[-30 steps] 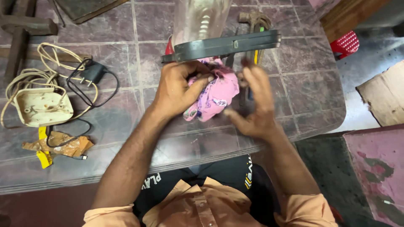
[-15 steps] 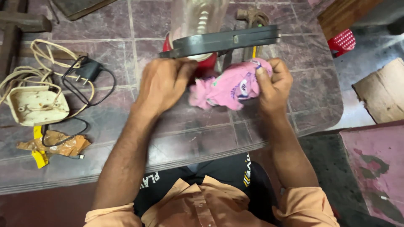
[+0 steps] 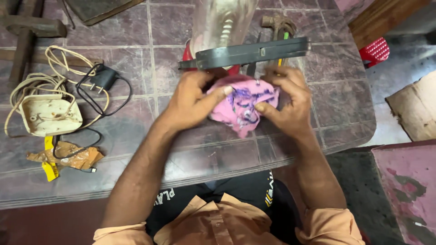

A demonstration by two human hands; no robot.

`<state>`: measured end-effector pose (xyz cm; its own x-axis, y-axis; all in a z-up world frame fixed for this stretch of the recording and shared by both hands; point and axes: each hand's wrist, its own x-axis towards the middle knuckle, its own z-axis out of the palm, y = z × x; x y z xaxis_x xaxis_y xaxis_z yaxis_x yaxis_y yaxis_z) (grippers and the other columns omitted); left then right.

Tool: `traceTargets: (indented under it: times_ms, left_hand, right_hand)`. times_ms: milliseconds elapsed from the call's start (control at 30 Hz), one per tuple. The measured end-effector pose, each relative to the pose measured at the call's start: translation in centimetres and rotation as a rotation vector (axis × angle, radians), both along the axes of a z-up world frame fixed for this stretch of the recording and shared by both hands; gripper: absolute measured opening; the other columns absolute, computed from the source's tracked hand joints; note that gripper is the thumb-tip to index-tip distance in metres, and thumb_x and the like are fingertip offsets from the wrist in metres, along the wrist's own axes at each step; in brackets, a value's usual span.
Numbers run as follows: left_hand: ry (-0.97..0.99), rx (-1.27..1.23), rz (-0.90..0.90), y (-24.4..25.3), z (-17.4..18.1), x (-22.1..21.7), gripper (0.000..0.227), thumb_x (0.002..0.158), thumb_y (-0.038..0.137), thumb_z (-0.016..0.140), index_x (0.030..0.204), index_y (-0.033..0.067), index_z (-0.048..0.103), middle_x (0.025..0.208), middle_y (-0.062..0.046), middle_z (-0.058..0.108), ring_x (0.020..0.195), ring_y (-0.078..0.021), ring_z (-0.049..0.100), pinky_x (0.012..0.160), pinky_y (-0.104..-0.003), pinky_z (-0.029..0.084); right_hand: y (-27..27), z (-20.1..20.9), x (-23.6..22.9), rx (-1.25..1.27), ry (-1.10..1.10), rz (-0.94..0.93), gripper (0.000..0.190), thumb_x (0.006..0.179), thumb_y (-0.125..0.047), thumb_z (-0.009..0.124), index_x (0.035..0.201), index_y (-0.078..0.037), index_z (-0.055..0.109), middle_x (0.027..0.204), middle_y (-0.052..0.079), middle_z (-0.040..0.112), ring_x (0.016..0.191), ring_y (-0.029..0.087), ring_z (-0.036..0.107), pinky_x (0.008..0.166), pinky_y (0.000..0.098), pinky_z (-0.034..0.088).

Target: Cleaning and performing basic maintenance on a large rechargeable LED lantern.

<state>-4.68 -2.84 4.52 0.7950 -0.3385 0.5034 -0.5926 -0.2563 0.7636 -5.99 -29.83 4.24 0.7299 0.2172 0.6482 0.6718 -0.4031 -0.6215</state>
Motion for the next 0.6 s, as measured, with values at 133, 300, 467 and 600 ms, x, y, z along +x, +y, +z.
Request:
traceTargets:
  times_ms: [133,300,467,600]
  left_hand:
    - [0.026,-0.167,-0.221,-0.6,-0.3,-0.5,0.036,0.098,0.029,0.072,0.116,-0.0015,0.073,0.103,-0.014,0.077,0.094,-0.0193,0.074,0.082,-0.032,0.057]
    - [0.117,-0.163,-0.186,-0.2,-0.5,-0.2,0.032,0.092,0.029,0.078,0.107,-0.0001,0.076,0.096,-0.011,0.078,0.088,-0.0143,0.073,0.078,-0.030,0.057]
    - [0.193,-0.235,-0.171,-1.4,-1.5,0.1,0.033,0.087,0.027,0.082,0.104,-0.0011,0.075,0.096,-0.012,0.077,0.088,-0.0137,0.072,0.077,-0.031,0.057]
    - [-0.146,-0.019,-0.037,-1.5,-2.5,0.6,0.032,0.089,0.025,0.078,0.110,0.0011,0.074,0.102,-0.013,0.076,0.095,-0.0237,0.073,0.085,-0.035,0.057]
  right_hand:
    - [2.5,2.0,-1.6,0.139,0.071,0.232,0.057,0.094,-0.040,0.083,0.127,0.002,0.063,0.128,0.012,0.066,0.122,0.017,0.064,0.107,0.0336,0.052]
    - [1.1,-2.6,-1.1,0.161,0.584,0.278,0.049,0.093,-0.032,0.079,0.122,0.005,0.068,0.115,0.014,0.070,0.105,0.018,0.065,0.092,0.0336,0.054]
    - [2.2,-1.6,-2.2,0.370,0.583,0.485,0.042,0.103,-0.027,0.070,0.125,0.008,0.067,0.125,0.012,0.068,0.113,0.017,0.066,0.099,0.0315,0.054]
    - [3.8,-1.4,-3.3,0.767,0.535,0.528,0.048,0.102,-0.026,0.071,0.133,0.009,0.060,0.125,0.012,0.068,0.114,0.019,0.066,0.102,0.0330,0.053]
